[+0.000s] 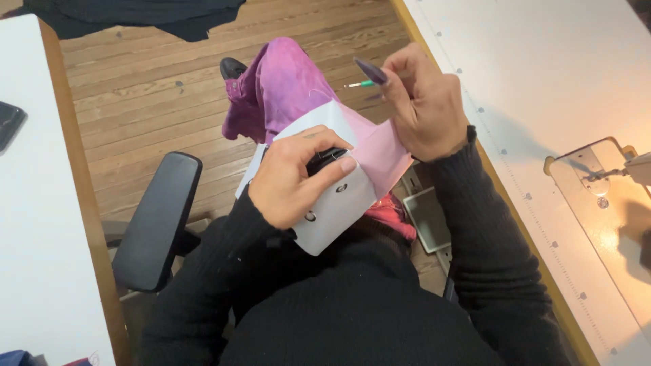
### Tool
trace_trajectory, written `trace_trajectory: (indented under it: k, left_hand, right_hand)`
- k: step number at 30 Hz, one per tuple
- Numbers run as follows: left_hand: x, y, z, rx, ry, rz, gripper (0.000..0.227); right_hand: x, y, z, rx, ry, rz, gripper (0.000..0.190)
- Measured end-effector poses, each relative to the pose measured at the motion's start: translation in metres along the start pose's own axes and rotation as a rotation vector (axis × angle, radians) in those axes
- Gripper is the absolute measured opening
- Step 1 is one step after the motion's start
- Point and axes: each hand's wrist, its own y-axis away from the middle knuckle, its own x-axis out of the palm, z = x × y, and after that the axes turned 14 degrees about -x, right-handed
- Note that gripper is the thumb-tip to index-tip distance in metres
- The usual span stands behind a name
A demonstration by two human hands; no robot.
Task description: Hand stitching pieces of leather together to form a garment or accessory component.
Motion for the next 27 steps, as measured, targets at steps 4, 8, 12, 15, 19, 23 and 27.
trace_trajectory:
  k: [4,8,12,15,19,23,27]
  left_hand:
    - [0.016,-0.004,0.030,-0.181,0.244,0.136,0.012]
    - [0.036,-0.006,0.048,-0.253,0.547,0.189,0.018]
    - [0.036,-0.005,0.041,-0.231,0.503,0.133,0.015]
    - [0.036,-0.003,0.038,-0.207,0.484,0.126,0.017]
    - [0.046,-0.004,0.055,-0.133,0.461,0.079,0.021]
    - [0.049,0.001,0.046,-0.149,0.483,0.100,0.021]
    - [0.051,0.006,0.035,-0.122,0.464,0.092,0.022]
  right_hand:
    - [0.021,0.003,-0.028,0.027,-0.097,0.023,0.011]
    - [0.045,0.014,-0.038,0.158,-0.174,0.053,0.007]
    - [0.043,0.017,-0.028,0.057,0.036,-0.182,0.006]
    - [0.009,0.047,-0.017,-0.067,0.278,-0.428,0.030]
    - [0.010,0.088,0.039,0.119,0.237,-0.710,0.032]
    - [0.014,0.128,0.054,0.081,0.248,-0.414,0.044]
    - [0.022,0.133,0.043,-0.168,0.458,-0.449,0.021]
